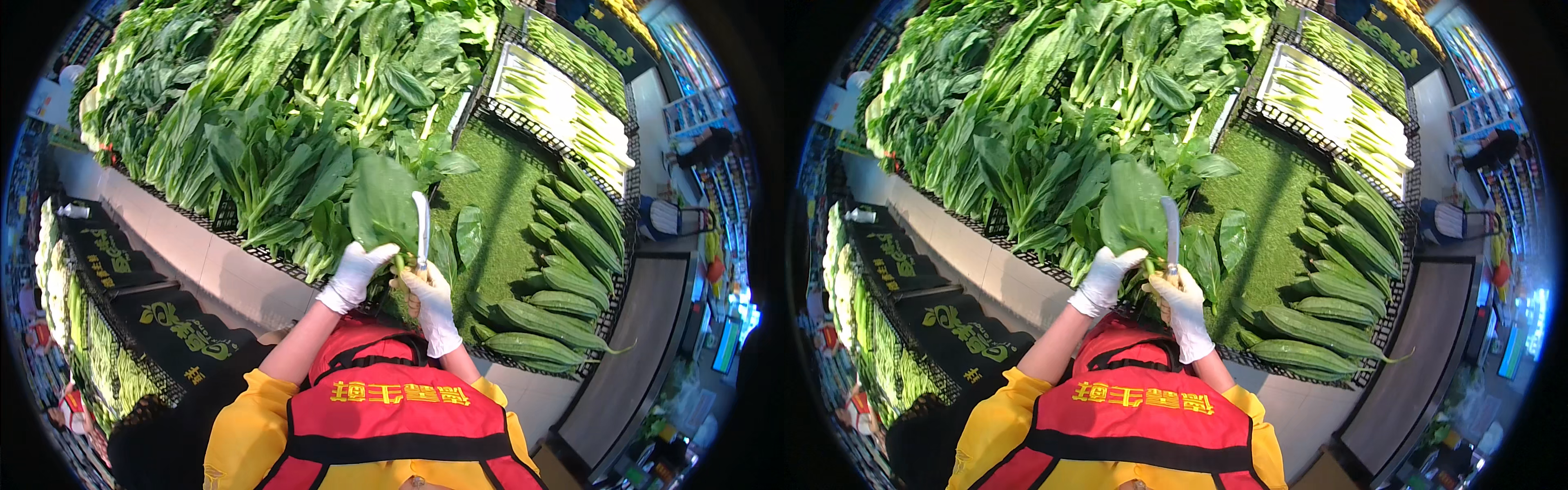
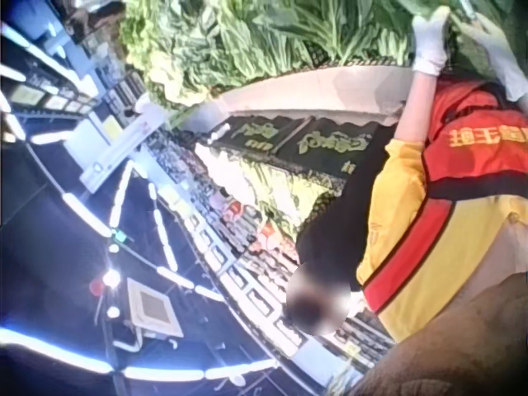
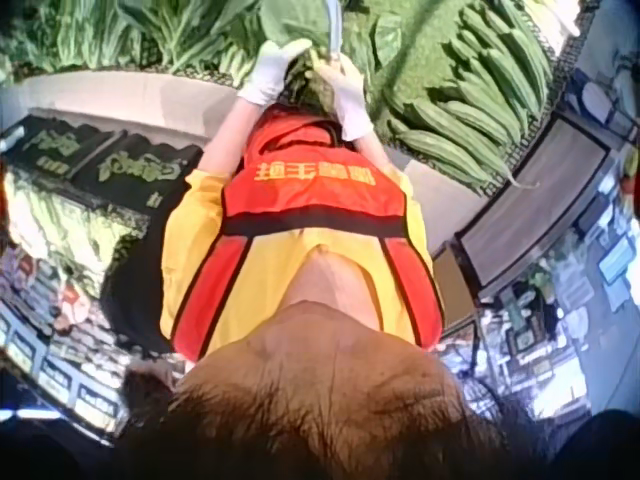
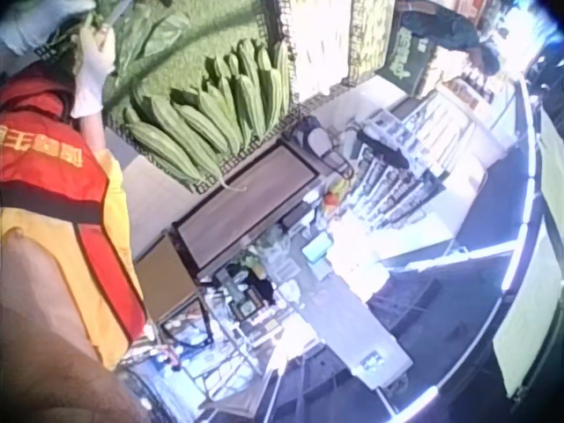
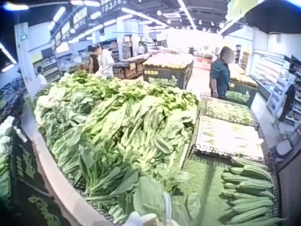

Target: The person walks through a supermarket produce section and trims the ends of leafy green vegetables using a small knife. The trimmed ends are discarded, and the cleaned vegetables are placed back on the display.

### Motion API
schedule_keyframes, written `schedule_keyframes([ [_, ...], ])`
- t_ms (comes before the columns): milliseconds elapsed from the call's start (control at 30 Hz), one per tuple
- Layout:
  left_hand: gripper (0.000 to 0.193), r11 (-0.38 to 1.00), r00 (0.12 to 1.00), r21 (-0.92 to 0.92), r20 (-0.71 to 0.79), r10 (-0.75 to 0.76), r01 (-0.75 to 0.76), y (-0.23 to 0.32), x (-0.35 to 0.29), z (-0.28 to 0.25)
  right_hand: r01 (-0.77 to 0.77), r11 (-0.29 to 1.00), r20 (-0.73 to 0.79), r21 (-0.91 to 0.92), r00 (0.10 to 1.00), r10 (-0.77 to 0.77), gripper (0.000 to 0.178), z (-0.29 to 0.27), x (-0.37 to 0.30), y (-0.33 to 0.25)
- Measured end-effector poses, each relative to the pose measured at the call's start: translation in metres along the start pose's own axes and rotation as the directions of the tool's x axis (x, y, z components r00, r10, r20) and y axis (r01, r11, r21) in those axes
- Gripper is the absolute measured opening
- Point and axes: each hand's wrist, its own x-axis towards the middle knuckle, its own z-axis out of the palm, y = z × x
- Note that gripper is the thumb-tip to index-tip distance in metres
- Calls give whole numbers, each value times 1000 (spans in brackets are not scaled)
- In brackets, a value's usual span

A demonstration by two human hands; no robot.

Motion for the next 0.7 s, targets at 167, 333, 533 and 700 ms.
schedule_keyframes([
  [167, 22, 990, 975, 137, 221, -36, 6, -16, 10, 4, 161, 985, -264, -66, 949, -173, 20, -4, -5, 10],
  [333, 31, 996, 968, 59, 240, -76, 64, -39, 5, -31, 312, 941, -439, -127, 833, -336, 19, -49, -16, 24],
  [533, 28, 524, 942, 827, 21, 336, -205, -59, -23, -90, 62, 206, -153, -976, 476, -866, 24, -111, -22, 37],
  [700, 59, 65, 909, 970, 196, 367, -236, -79, -17, -79, -44, 166, -164, -985, 527, -834, 21, -146, -33, 24],
])
